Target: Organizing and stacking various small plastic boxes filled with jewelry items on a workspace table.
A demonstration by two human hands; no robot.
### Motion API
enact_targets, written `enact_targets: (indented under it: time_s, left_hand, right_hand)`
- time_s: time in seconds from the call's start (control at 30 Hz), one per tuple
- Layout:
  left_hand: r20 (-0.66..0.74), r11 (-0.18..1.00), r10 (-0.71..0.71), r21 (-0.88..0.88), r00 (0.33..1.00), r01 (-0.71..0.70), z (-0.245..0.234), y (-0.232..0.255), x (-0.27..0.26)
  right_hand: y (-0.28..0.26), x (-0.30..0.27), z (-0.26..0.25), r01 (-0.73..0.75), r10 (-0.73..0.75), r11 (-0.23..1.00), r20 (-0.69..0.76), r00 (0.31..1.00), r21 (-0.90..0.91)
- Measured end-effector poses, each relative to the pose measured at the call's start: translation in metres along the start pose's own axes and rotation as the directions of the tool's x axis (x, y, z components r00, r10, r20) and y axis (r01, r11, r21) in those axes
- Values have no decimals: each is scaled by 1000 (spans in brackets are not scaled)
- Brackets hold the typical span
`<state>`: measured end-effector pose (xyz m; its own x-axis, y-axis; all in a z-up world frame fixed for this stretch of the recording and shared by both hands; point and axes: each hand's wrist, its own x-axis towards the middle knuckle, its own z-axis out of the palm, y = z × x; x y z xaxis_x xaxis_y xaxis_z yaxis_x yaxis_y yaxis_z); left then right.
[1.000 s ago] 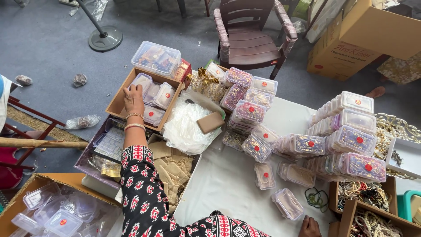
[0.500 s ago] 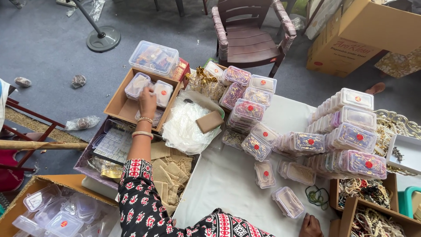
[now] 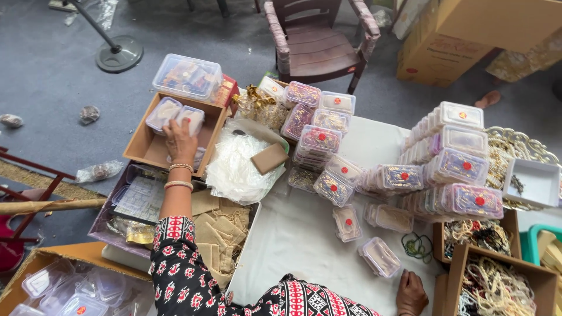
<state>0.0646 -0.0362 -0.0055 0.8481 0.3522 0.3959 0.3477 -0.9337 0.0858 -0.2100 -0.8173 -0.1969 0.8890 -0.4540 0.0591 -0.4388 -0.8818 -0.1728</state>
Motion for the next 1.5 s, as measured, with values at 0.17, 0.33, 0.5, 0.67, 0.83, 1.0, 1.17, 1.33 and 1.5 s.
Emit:
enact_targets:
  time_s: [0.17, 0.33, 0.5, 0.67, 0.83, 1.0, 1.17, 1.33, 1.5]
  left_hand:
    - [35, 994, -109, 15, 993, 109, 8, 3, 12]
    - [73, 992, -129, 18, 989, 128, 19, -11, 12]
    - [175, 997, 3, 75, 985, -16, 100, -75, -6]
    - [216, 998, -57, 48, 975, 48, 76, -54, -1]
    - [131, 995, -77, 69, 988, 69, 55, -43, -5]
    - [-29, 998, -53, -37, 998, 52, -15, 2, -24]
    - [-188, 897, 159, -382, 969, -222, -56, 78, -112]
    - [-131, 658, 374, -660, 918, -362, -41, 181, -244]
    - [686, 385, 463, -726, 562, 570, 49, 268, -369]
  right_hand:
    - [-15, -1, -23, -13, 12, 1000, 27, 1000, 19]
    - [-16, 1, -14, 8, -7, 999, -28, 1000, 39]
    - [-15, -3, -21, 129, -104, 977, -147, 984, 169]
    - [-30, -3, -47, 83, -61, 980, -124, 990, 183]
    - [-32, -4, -50, 85, -62, 971, -105, 992, 225]
    - [-29, -1, -41, -55, 52, 910, 18, 999, 411]
    - [-50, 4, -46, 10, -130, 635, 95, 987, 773]
    - [-69, 8, -53, 107, -337, 579, 118, 934, 809]
    - [-76, 7, -46, 34, -227, 850, 307, 924, 526]
